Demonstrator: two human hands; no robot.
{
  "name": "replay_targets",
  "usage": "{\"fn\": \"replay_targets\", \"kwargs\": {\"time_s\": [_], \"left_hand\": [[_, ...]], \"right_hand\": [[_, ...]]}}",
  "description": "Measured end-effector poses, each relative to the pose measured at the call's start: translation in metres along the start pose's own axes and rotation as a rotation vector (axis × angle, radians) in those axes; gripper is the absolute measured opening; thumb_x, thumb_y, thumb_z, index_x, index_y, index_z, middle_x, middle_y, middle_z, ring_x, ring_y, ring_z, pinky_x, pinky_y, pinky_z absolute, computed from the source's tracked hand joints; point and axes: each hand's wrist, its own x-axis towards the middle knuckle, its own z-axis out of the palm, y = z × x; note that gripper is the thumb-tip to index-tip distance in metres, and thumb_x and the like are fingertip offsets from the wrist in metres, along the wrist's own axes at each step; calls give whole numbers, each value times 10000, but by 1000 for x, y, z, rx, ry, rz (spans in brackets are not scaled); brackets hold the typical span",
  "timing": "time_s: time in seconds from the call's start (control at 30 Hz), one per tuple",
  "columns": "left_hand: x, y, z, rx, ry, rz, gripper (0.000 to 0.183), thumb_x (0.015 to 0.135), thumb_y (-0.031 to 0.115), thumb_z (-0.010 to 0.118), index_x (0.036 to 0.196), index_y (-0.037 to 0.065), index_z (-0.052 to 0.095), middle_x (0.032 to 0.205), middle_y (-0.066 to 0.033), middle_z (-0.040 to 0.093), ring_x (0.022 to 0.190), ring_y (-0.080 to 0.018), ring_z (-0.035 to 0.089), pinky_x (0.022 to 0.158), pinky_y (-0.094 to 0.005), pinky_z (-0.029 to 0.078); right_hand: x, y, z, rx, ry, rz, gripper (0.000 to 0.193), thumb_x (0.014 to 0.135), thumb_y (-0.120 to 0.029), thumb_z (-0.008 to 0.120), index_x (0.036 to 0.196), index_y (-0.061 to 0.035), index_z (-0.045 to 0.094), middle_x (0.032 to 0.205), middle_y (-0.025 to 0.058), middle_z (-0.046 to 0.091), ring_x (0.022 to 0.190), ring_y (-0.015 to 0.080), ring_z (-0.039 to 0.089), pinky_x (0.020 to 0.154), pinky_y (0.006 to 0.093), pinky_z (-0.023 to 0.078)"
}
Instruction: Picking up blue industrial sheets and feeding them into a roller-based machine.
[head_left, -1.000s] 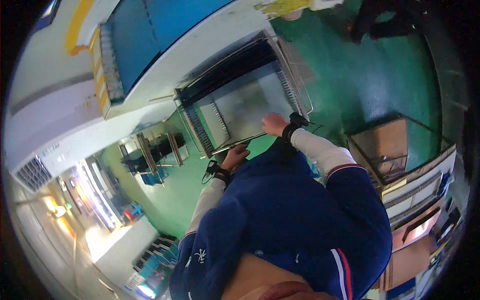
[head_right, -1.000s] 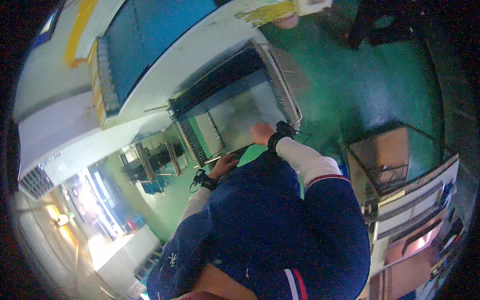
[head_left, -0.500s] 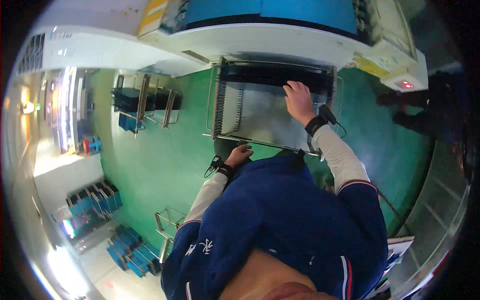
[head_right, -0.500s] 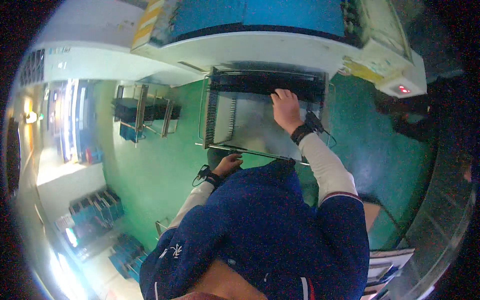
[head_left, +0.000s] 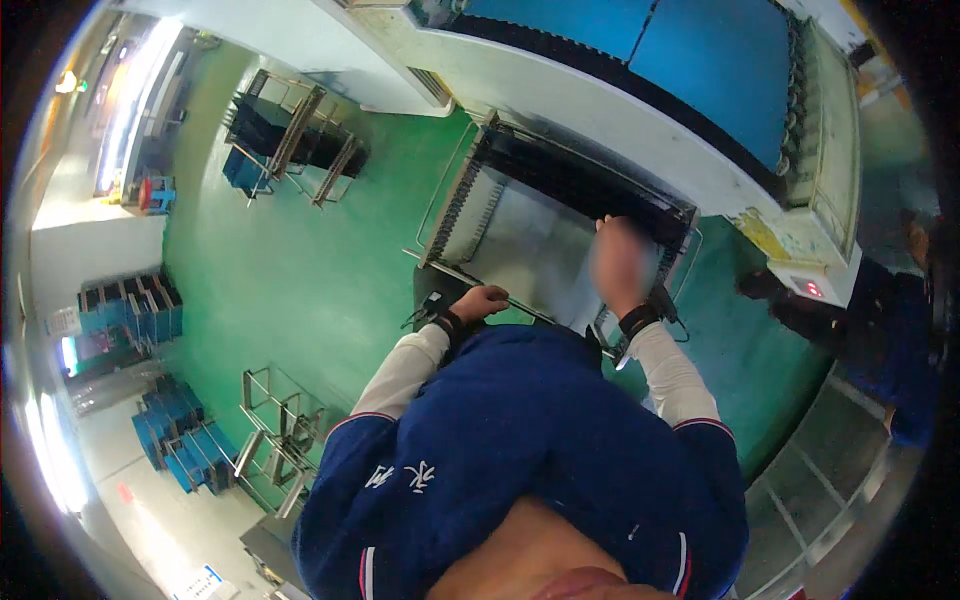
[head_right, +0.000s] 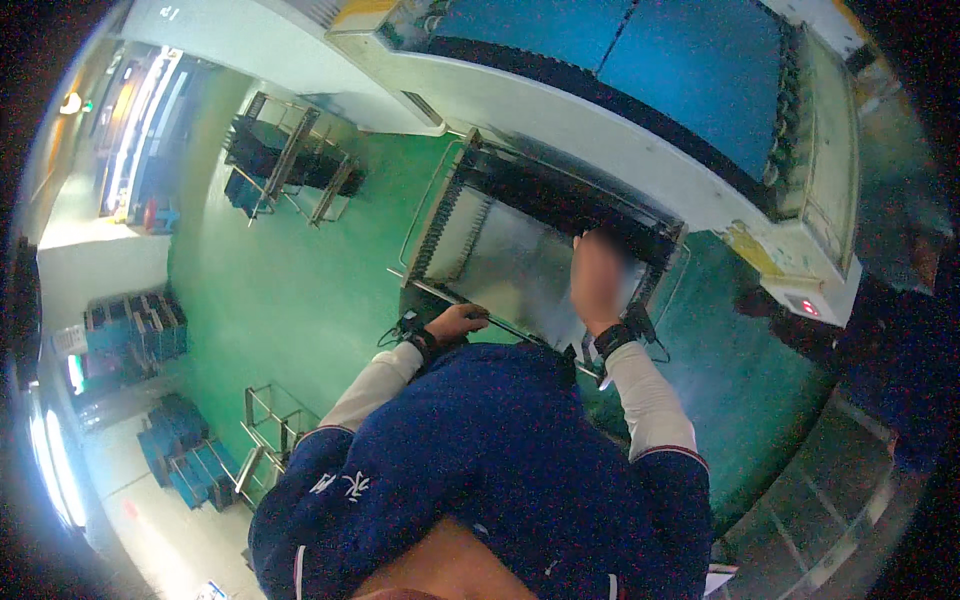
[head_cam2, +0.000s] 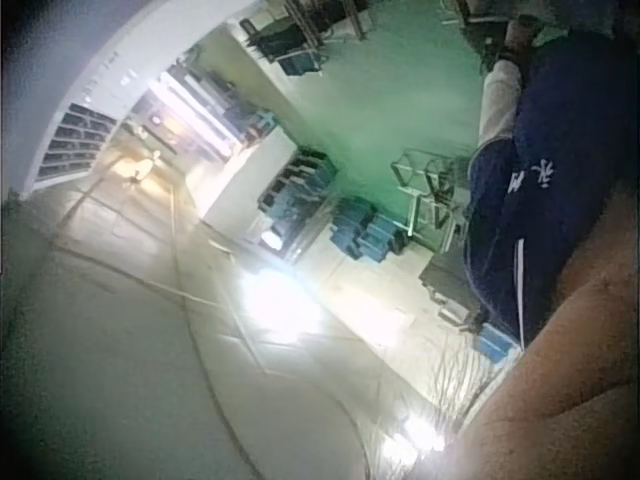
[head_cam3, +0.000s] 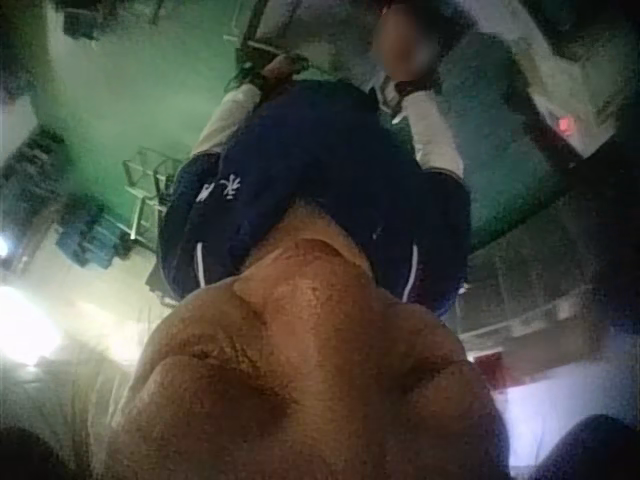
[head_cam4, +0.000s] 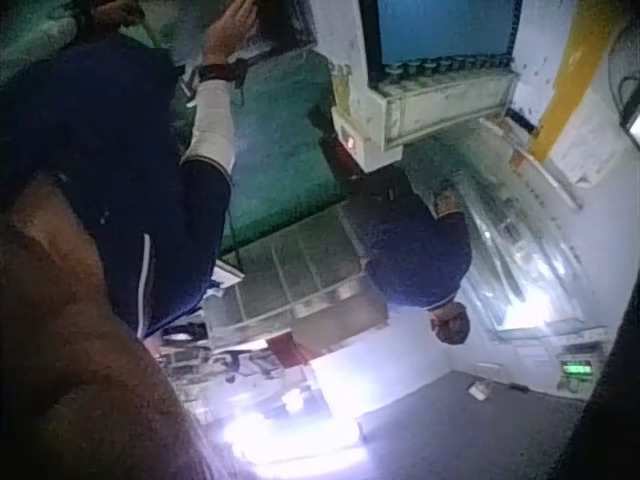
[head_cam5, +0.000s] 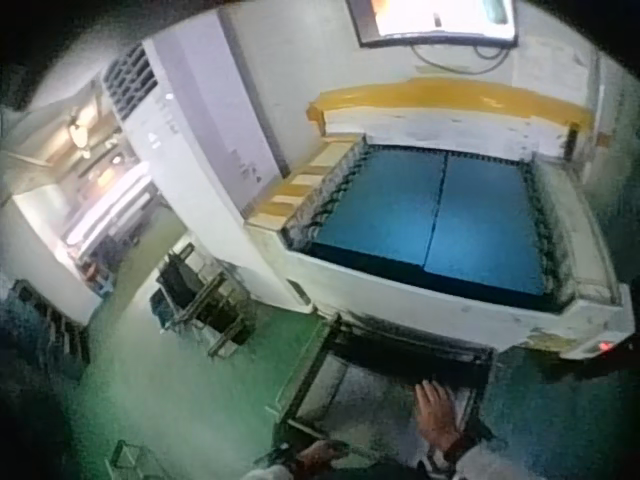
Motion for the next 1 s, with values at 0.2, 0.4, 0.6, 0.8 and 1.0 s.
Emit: {"fn": "replay_targets", "kwargs": {"time_s": [0.2,0.4,0.6,0.8,1.0], "left_hand": [[11,16,-1,40,-19,2,471,834,324,709,1184,20,623,977,-123,691,850,-185,653,770,-313,524],[24,-2,-9,-20,-92,-47,455,894,281,662,1267,35,575,992,-78,694,842,-136,640,726,-285,512],[14,28,-15,24,-191,-147,433,878,256,673,1234,21,596,968,-73,669,839,-140,611,745,-289,502],[20,44,-14,233,-279,-173,405,896,247,662,1238,39,596,981,-67,670,844,-133,610,756,-276,491],[27,73,-8,266,-362,-133,408,912,247,654,1238,12,585,987,-77,675,851,-141,614,746,-277,490]], "right_hand": [[19,5,-2,179,-49,55,445,758,-70,638,1196,-37,569,1226,143,554,1146,332,515,982,475,392],[15,2,10,238,158,48,346,760,-51,625,1104,-29,600,1143,177,574,1068,374,537,927,486,420],[12,8,46,372,401,209,260,750,-63,592,1008,-34,603,1104,176,576,1058,367,540,952,501,412],[11,7,20,261,478,303,98,742,-108,574,832,-70,563,892,120,511,915,302,527,857,453,421],[7,8,35,183,485,295,82,710,-131,583,782,-96,566,820,66,503,871,254,520,848,392,420]]}}
